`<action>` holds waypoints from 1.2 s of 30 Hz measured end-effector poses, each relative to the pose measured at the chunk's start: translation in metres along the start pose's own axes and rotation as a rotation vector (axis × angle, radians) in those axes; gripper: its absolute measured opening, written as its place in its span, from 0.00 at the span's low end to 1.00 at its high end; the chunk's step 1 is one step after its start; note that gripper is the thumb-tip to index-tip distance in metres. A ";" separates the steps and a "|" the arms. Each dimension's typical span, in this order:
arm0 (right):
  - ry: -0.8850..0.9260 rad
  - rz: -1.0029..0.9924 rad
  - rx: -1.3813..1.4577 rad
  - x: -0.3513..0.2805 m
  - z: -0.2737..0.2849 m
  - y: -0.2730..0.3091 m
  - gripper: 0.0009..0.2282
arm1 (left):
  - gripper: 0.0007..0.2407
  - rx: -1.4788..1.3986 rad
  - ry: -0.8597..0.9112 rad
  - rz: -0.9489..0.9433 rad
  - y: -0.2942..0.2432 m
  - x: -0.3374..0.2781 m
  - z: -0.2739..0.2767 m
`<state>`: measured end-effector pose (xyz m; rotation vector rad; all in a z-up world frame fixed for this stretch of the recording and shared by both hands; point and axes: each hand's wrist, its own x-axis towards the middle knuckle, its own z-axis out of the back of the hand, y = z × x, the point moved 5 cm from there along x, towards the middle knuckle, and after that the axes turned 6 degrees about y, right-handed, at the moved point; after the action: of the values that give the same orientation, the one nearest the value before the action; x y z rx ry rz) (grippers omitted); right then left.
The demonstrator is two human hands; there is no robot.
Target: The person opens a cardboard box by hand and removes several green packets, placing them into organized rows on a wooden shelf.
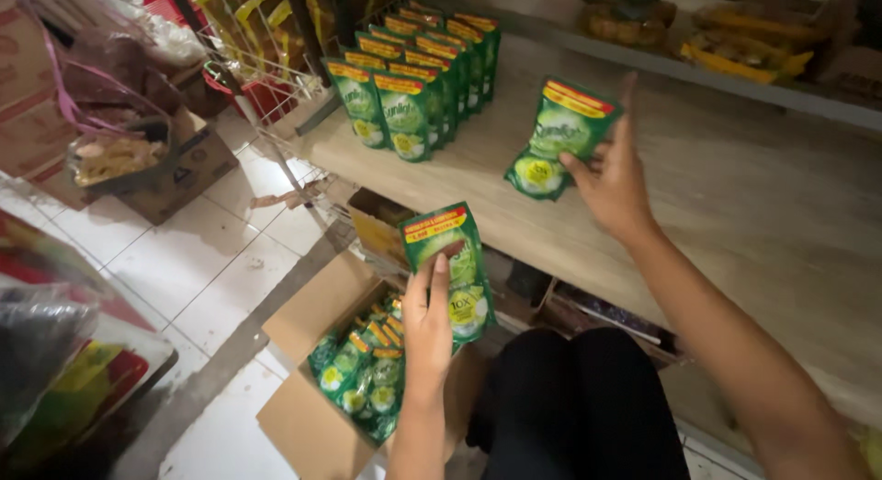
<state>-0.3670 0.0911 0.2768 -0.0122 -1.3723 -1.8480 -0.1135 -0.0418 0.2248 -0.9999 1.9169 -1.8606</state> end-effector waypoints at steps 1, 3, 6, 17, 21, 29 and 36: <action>-0.015 -0.004 -0.057 0.014 -0.004 -0.012 0.47 | 0.16 0.035 0.010 -0.008 0.002 0.006 -0.001; 0.027 -0.125 -0.138 0.037 -0.019 -0.044 0.46 | 0.15 0.003 0.023 0.014 0.007 0.016 -0.007; 0.044 -0.111 -0.077 0.042 -0.036 -0.086 0.43 | 0.15 0.058 0.042 0.043 0.016 0.024 -0.008; 0.067 -0.321 0.062 0.046 -0.056 -0.108 0.19 | 0.13 -0.102 0.085 0.132 0.048 0.023 -0.011; -0.074 -0.346 0.315 0.055 -0.069 -0.110 0.20 | 0.13 -0.035 0.090 0.086 0.041 0.026 -0.013; 0.051 -0.270 0.017 0.043 -0.056 -0.099 0.17 | 0.12 0.015 0.084 -0.068 0.014 0.048 -0.008; 0.028 -0.372 -0.134 0.043 -0.050 -0.110 0.14 | 0.11 -0.035 0.087 -0.023 0.014 0.044 -0.012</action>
<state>-0.4400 0.0337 0.1884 0.2124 -1.2927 -2.2364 -0.1564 -0.0621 0.2242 -0.9705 2.0021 -1.9191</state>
